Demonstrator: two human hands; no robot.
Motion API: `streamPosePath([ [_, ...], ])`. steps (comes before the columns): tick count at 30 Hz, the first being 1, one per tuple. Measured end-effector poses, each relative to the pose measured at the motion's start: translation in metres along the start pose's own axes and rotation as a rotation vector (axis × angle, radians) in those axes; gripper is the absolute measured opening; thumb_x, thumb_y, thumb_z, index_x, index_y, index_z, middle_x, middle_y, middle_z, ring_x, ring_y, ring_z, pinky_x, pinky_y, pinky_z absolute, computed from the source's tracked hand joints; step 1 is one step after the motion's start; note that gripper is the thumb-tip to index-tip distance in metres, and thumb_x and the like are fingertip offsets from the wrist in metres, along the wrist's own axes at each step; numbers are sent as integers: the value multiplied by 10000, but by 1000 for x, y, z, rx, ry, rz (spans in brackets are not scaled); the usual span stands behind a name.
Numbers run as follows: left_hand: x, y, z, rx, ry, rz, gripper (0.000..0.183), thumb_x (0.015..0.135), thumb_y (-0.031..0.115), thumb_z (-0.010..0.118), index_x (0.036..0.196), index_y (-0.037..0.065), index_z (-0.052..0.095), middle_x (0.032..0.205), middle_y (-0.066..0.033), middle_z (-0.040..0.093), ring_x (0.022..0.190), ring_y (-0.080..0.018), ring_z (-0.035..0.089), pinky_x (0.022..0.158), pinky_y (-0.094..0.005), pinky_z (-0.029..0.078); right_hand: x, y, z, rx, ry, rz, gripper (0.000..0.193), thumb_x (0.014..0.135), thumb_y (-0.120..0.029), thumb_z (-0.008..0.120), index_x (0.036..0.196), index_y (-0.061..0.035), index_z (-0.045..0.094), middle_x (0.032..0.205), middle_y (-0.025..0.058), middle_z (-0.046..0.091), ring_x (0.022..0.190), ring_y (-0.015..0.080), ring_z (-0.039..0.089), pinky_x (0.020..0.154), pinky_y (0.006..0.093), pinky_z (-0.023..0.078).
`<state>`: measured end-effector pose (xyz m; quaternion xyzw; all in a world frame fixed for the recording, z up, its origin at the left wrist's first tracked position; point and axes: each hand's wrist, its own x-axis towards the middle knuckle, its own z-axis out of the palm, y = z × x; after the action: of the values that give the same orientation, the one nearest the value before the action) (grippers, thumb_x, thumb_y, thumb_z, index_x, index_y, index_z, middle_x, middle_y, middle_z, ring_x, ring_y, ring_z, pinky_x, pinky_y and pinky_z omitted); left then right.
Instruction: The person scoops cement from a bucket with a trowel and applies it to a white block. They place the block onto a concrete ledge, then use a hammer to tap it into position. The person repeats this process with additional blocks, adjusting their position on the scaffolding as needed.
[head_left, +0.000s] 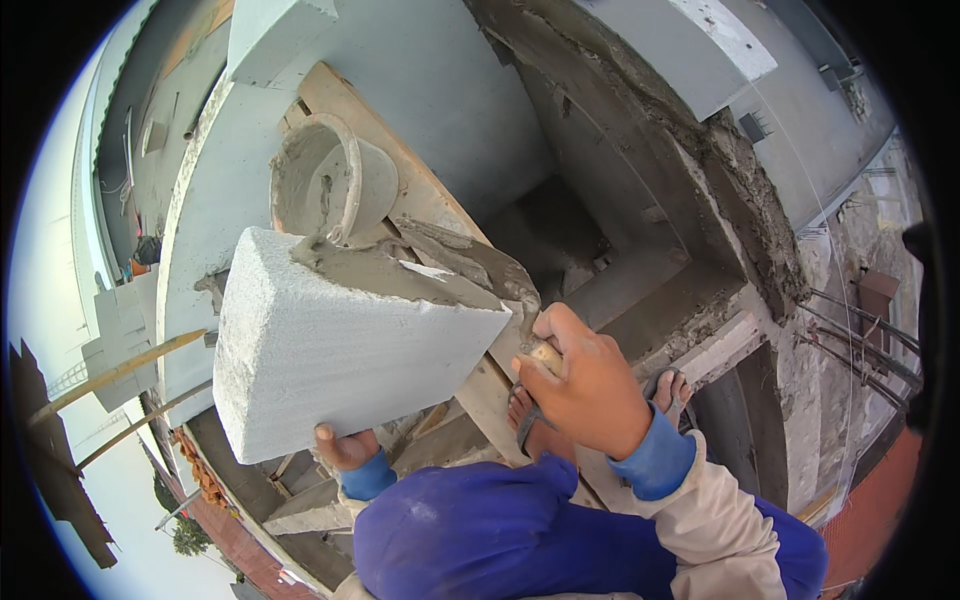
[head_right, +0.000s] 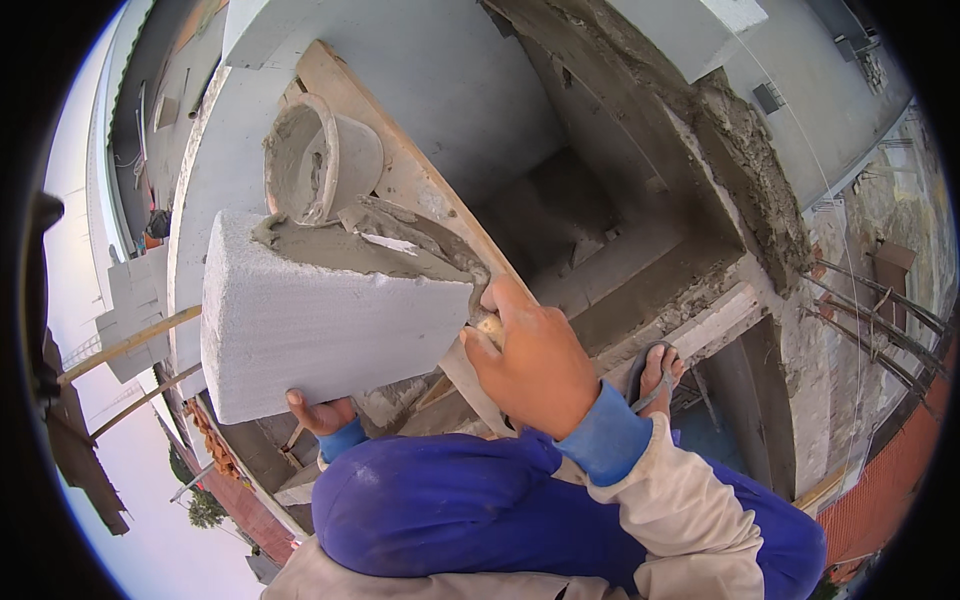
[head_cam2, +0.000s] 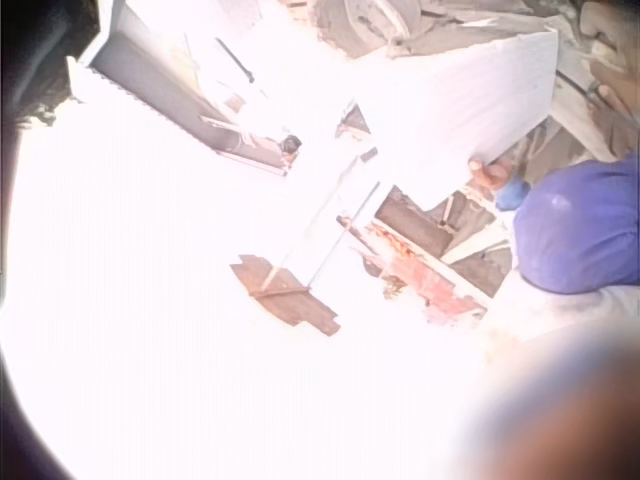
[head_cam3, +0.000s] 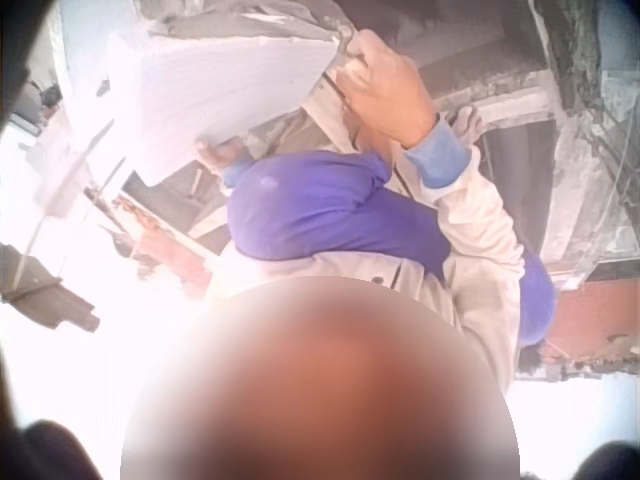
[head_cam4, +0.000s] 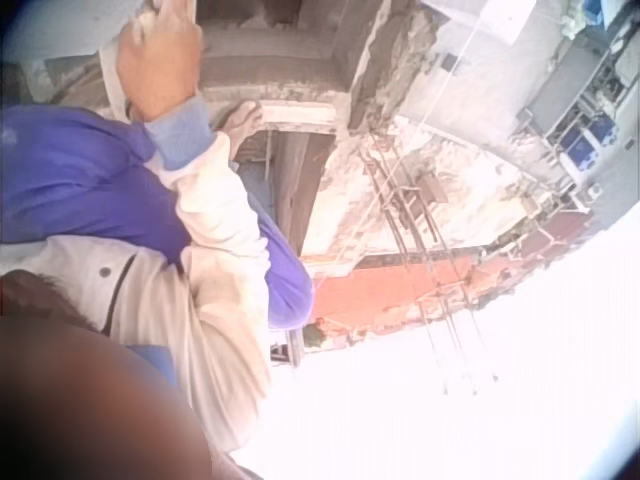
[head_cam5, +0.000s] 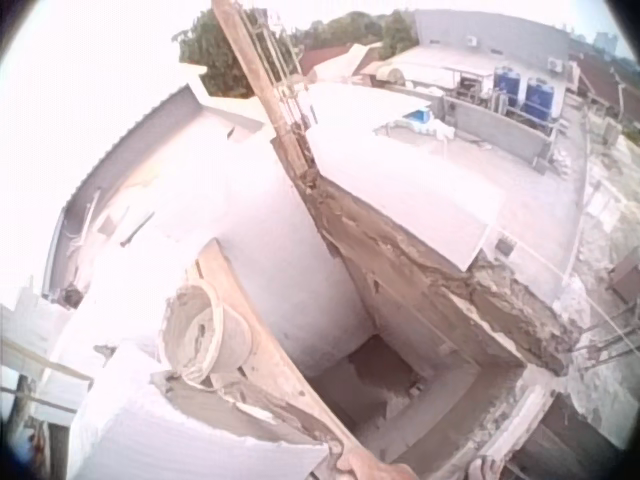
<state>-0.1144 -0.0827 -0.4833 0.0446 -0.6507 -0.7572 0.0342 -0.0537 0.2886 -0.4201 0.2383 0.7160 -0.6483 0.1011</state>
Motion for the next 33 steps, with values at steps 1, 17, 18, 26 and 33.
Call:
streamPosePath([
  [1, 0, 0, 2, -3, -25, 7, 752, 848, 464, 743, 1437, 45, 534, 1397, -157, 608, 1264, -336, 614, 1030, -516, 547, -1, -7, 3, 17, -22, -87, 304, 890, -164, 712, 1066, 24, 550, 835, 294, 658, 850, 506, 662, 733, 531, 499],
  [17, 0, -1, 7, -8, -17, 5, 733, 865, 443, 731, 1433, 23, 532, 1388, -165, 618, 1262, -335, 618, 1041, -506, 538, -3, -1, -18, 107, -51, -107, 307, 889, -199, 723, 1021, -2, 527, 765, 234, 630, 755, 439, 664, 668, 456, 498],
  [18, 1, -1, 7, -26, -28, -7, 739, 864, 441, 732, 1440, 26, 525, 1394, -165, 612, 1269, -336, 613, 1044, -509, 536, 5, 18, -11, 18, 26, -119, 311, 888, -204, 722, 1021, -4, 525, 758, 227, 633, 759, 432, 670, 672, 447, 503],
  [26, 2, 4, 4, -13, -85, -20, 758, 858, 456, 737, 1452, 40, 520, 1404, -166, 603, 1275, -337, 609, 1051, -520, 532, 17, 61, 39, -278, -77, -39, 274, 902, -166, 662, 1075, 10, 543, 863, 289, 692, 889, 501, 671, 774, 544, 505],
  [33, 4, 3, 3, -14, -69, -3, 775, 857, 464, 735, 1458, 26, 515, 1412, -175, 594, 1263, -339, 617, 1034, -505, 548, -15, 39, 5, 6, 37, -32, 299, 872, -161, 709, 1072, -15, 544, 824, 243, 648, 804, 485, 654, 698, 503, 502],
])
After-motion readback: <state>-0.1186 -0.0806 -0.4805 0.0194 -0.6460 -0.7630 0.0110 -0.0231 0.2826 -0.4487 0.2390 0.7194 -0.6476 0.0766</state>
